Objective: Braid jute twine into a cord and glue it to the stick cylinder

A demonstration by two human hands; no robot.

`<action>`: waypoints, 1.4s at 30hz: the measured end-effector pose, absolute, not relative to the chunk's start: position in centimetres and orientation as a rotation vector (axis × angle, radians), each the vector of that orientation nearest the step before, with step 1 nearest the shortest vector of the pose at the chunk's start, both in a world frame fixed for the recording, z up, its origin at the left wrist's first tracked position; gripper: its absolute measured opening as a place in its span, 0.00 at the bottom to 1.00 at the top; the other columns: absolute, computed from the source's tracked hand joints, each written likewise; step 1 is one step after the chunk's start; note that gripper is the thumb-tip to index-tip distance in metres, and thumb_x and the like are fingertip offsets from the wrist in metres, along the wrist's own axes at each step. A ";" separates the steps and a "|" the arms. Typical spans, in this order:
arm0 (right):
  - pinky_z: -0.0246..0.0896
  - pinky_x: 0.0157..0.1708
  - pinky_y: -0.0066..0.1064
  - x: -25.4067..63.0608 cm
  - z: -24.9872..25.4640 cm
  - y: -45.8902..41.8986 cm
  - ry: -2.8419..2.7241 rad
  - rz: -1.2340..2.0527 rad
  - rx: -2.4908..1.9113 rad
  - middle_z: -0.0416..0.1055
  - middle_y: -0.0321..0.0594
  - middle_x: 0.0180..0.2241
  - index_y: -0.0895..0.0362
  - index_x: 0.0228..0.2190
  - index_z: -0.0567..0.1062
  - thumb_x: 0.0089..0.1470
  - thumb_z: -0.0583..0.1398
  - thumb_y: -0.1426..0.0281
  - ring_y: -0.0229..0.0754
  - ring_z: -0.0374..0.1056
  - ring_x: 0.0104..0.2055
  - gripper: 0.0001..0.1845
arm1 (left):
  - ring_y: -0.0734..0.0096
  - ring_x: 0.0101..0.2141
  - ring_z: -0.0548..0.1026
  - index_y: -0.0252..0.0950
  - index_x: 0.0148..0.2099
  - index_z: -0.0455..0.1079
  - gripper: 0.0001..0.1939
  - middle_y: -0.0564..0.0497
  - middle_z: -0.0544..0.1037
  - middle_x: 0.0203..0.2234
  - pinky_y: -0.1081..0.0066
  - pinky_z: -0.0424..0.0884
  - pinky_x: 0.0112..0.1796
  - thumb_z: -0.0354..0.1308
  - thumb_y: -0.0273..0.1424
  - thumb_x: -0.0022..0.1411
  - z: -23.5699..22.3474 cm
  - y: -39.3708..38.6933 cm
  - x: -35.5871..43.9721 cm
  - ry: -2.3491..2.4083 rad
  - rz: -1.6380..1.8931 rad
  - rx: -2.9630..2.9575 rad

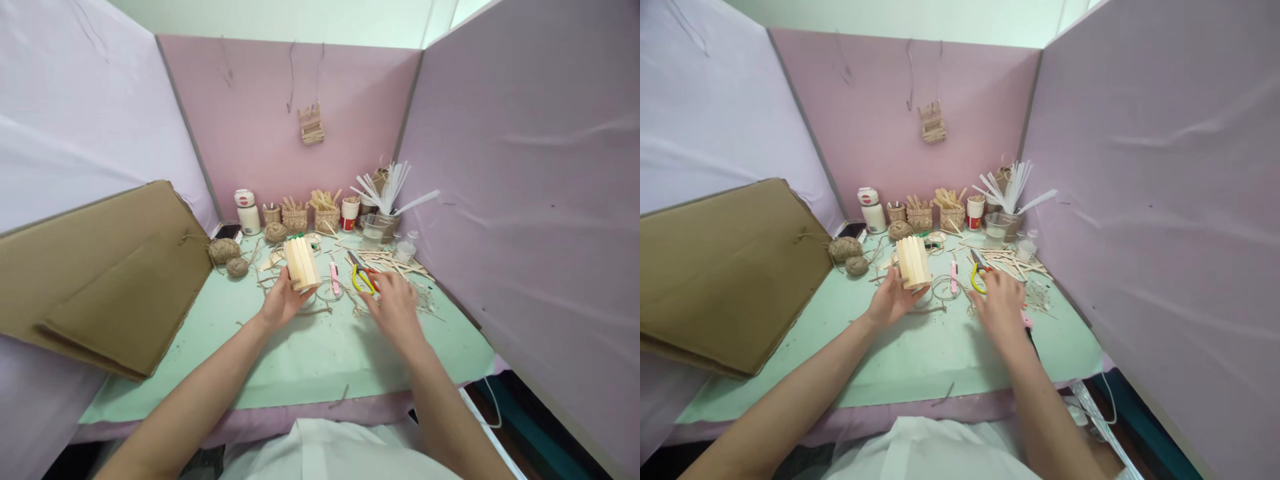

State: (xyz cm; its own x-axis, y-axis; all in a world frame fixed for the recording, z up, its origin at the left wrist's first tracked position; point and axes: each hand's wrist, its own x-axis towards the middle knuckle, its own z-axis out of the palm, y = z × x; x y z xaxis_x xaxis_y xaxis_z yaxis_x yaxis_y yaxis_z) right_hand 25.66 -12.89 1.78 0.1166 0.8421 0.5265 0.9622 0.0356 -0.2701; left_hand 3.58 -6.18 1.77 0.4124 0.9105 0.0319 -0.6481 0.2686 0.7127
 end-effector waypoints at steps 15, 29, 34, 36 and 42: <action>0.49 0.43 0.38 15.6 3.1 -11.1 -1.734 -0.185 -1.287 0.63 0.42 0.36 0.55 0.31 0.73 0.56 0.55 0.70 0.44 0.57 0.41 0.07 | 0.61 0.51 0.70 0.48 0.62 0.53 0.40 0.47 0.71 0.52 0.66 0.66 0.49 0.65 0.41 0.49 1.4 -7.2 4.3 0.393 1.161 0.929; 0.55 0.47 0.38 16.3 2.6 -11.2 -1.339 0.166 -1.105 0.64 0.42 0.37 0.55 0.35 0.77 0.56 0.55 0.66 0.43 0.62 0.43 0.11 | 0.67 0.39 0.74 0.43 0.55 0.61 0.31 0.50 0.75 0.42 0.66 0.70 0.41 0.66 0.31 0.49 1.7 -6.7 4.2 0.525 1.163 0.844; 0.58 0.42 0.33 17.3 2.2 -10.7 -1.194 0.478 -1.063 0.70 0.40 0.33 0.56 0.32 0.76 0.54 0.56 0.63 0.41 0.64 0.39 0.12 | 0.67 0.40 0.74 0.43 0.55 0.61 0.31 0.51 0.75 0.42 0.63 0.68 0.45 0.66 0.29 0.49 1.8 -6.4 4.1 0.524 1.220 0.821; 0.58 0.39 0.32 17.5 2.0 -10.3 -1.123 0.582 -1.081 0.71 0.40 0.32 0.57 0.30 0.75 0.52 0.58 0.60 0.41 0.64 0.37 0.13 | 0.66 0.42 0.73 0.43 0.55 0.61 0.31 0.51 0.75 0.42 0.62 0.68 0.46 0.66 0.29 0.48 1.8 -6.4 4.1 0.525 1.229 0.813; 0.57 0.36 0.31 18.0 1.7 -9.7 -0.997 0.728 -1.035 0.68 0.37 0.28 0.58 0.27 0.73 0.46 0.61 0.59 0.39 0.62 0.33 0.13 | 0.65 0.42 0.74 0.43 0.55 0.61 0.30 0.51 0.75 0.43 0.61 0.68 0.47 0.65 0.28 0.50 1.8 -6.4 4.1 0.532 1.223 0.819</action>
